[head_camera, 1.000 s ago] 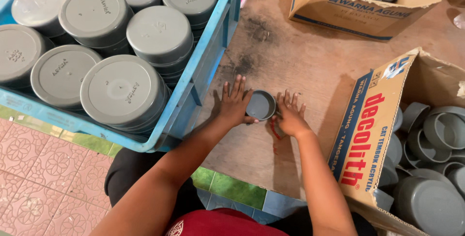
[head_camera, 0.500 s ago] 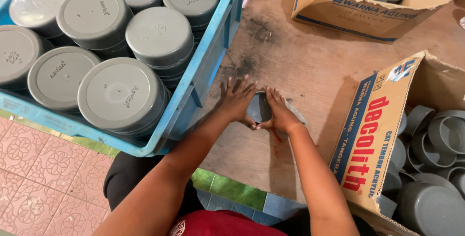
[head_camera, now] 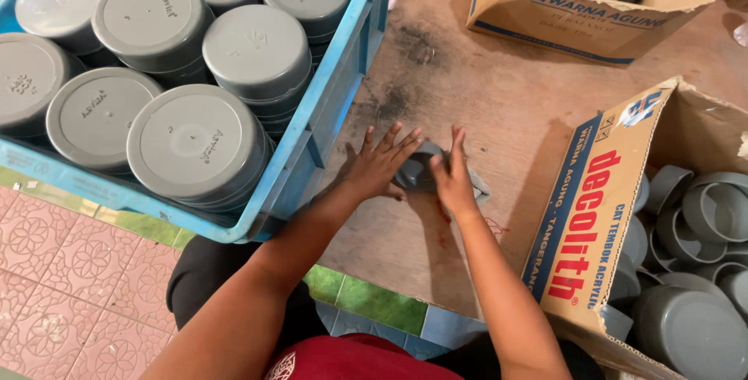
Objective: The person wipes the exterior of small grey plastic containers with a cloth, then places them into a blue crate. The person repeats this process for several containers, moving them from a cardboard box to the crate.
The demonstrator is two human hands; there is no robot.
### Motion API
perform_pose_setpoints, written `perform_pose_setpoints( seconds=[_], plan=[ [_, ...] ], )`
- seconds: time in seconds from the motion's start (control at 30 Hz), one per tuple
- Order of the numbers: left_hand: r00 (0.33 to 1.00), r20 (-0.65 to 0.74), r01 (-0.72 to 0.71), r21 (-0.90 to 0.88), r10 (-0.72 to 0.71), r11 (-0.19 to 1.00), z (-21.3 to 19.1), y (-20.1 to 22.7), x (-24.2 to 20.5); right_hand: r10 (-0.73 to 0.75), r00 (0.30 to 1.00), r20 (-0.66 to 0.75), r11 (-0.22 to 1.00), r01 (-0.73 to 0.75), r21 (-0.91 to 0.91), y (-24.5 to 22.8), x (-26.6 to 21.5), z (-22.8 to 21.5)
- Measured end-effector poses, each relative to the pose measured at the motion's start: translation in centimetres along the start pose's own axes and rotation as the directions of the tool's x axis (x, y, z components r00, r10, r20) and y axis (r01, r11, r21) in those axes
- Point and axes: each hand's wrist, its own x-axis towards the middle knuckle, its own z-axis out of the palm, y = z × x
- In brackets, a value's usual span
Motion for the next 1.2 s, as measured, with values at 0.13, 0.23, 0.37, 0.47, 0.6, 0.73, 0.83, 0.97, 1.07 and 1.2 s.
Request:
perform_pose_setpoints(
  seconds=[0.13,0.23,0.37,0.47,0.6,0.73,0.83,0.97,1.07,1.2],
  plan=[
    [1.0,-0.004,-0.023,-0.071,0.023,0.997,-1.1,0.3,-0.4,0.57,0.821,0.019,0.819,-0.57,0.066,-0.9,2.2,0.0],
    [0.999,0.032,0.01,-0.107,-0.007,0.994,-1.0,0.3,-0.7,0.524,0.851,-0.019,0.851,-0.524,-0.021,0.2,2.8,1.2],
    [0.994,0.08,0.1,-0.289,-0.08,0.952,0.1,0.2,-1.8,0.238,0.97,-0.054,0.97,-0.24,-0.035,-2.5,1.5,2.1],
    [0.99,0.11,0.121,-0.336,-0.089,0.934,0.1,0.8,-3.0,-0.025,0.996,-0.091,0.998,0.019,-0.064,-4.0,-0.8,2.8],
    [0.987,0.126,0.145,-0.445,-0.099,0.884,-1.5,2.1,-4.5,-0.292,0.951,-0.101,0.951,0.277,-0.138,-3.4,-2.4,3.1],
    [0.986,0.129,0.157,-0.452,-0.11,0.878,-1.6,3.2,-6.7,-0.374,0.924,-0.082,0.919,0.358,-0.164,-2.2,-4.3,4.1],
    [0.978,0.18,0.173,-0.436,-0.102,0.883,-1.3,3.6,-7.9,-0.431,0.9,-0.063,0.889,0.411,-0.202,-1.3,-5.1,4.7],
    [0.98,0.187,0.105,-0.178,-0.071,0.979,-1.3,4.6,-9.1,-0.506,0.862,0.012,0.805,0.477,-0.353,1.5,-6.1,5.8],
    [0.97,0.232,0.109,-0.171,-0.067,0.979,-1.4,4.7,-8.9,-0.53,0.848,0.033,0.766,0.495,-0.41,2.3,-6.0,6.2],
    [0.95,0.292,0.136,-0.067,-0.111,0.988,-1.3,4.7,-8.6,-0.555,0.832,0.028,0.732,0.503,-0.46,0.1,-5.6,4.6]
  ],
)
